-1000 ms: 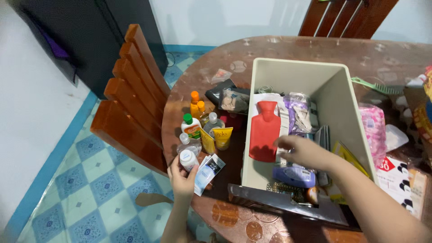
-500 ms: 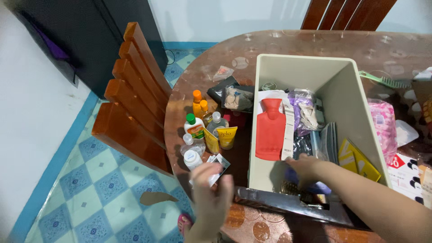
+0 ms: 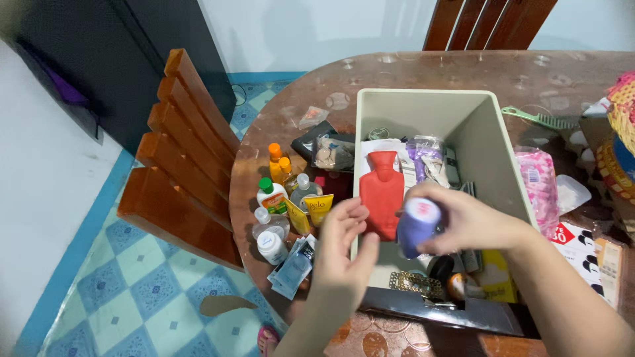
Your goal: The person sorts various personal care and household items from a plastic bin onto a round wooden table. They handle bottles, tubes, a hair clip, a hot water bottle, and packaged goods, placing them on the table surface.
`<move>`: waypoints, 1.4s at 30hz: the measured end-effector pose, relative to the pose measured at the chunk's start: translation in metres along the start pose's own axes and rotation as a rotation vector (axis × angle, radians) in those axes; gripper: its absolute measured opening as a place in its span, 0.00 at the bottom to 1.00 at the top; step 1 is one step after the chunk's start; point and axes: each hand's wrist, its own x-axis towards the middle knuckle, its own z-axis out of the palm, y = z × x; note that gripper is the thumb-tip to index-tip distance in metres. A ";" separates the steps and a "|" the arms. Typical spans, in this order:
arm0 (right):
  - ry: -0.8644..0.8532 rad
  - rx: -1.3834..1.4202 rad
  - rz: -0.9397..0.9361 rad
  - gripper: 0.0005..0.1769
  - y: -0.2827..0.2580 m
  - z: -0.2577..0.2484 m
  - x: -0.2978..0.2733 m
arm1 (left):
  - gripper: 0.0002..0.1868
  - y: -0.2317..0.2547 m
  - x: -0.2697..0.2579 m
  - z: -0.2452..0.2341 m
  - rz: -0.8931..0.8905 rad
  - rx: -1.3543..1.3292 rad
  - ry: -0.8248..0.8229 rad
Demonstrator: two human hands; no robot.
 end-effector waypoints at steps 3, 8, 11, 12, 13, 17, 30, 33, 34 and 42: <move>-0.011 0.181 -0.266 0.33 -0.008 -0.004 -0.013 | 0.41 0.011 -0.012 -0.002 0.146 0.446 -0.208; 0.056 0.210 -0.366 0.34 -0.009 -0.001 -0.021 | 0.50 0.018 -0.012 0.010 0.185 0.535 -0.300; 0.100 0.257 -0.336 0.33 -0.009 0.005 -0.019 | 0.55 0.019 -0.010 0.017 0.231 0.637 -0.175; 0.112 0.286 -0.349 0.32 -0.007 0.009 -0.018 | 0.57 0.019 -0.010 0.018 0.265 0.670 -0.124; 0.125 0.314 -0.362 0.32 -0.006 0.012 -0.017 | 0.56 0.019 -0.009 0.020 0.294 0.713 -0.071; 0.212 0.418 -0.117 0.32 0.007 0.026 -0.014 | 0.47 0.016 -0.012 0.026 0.397 0.829 0.101; -0.058 0.558 -0.269 0.30 0.003 0.029 -0.031 | 0.45 0.015 -0.049 0.001 0.446 0.757 0.057; -0.078 0.328 -0.346 0.30 0.002 0.030 -0.028 | 0.51 0.003 -0.062 -0.016 0.509 0.675 0.003; -0.088 0.302 -0.358 0.29 0.003 0.030 -0.027 | 0.50 -0.007 -0.065 -0.031 0.558 0.729 0.000; 0.268 0.457 -0.170 0.30 0.010 0.037 -0.008 | 0.27 -0.121 -0.092 -0.165 -0.102 1.141 0.519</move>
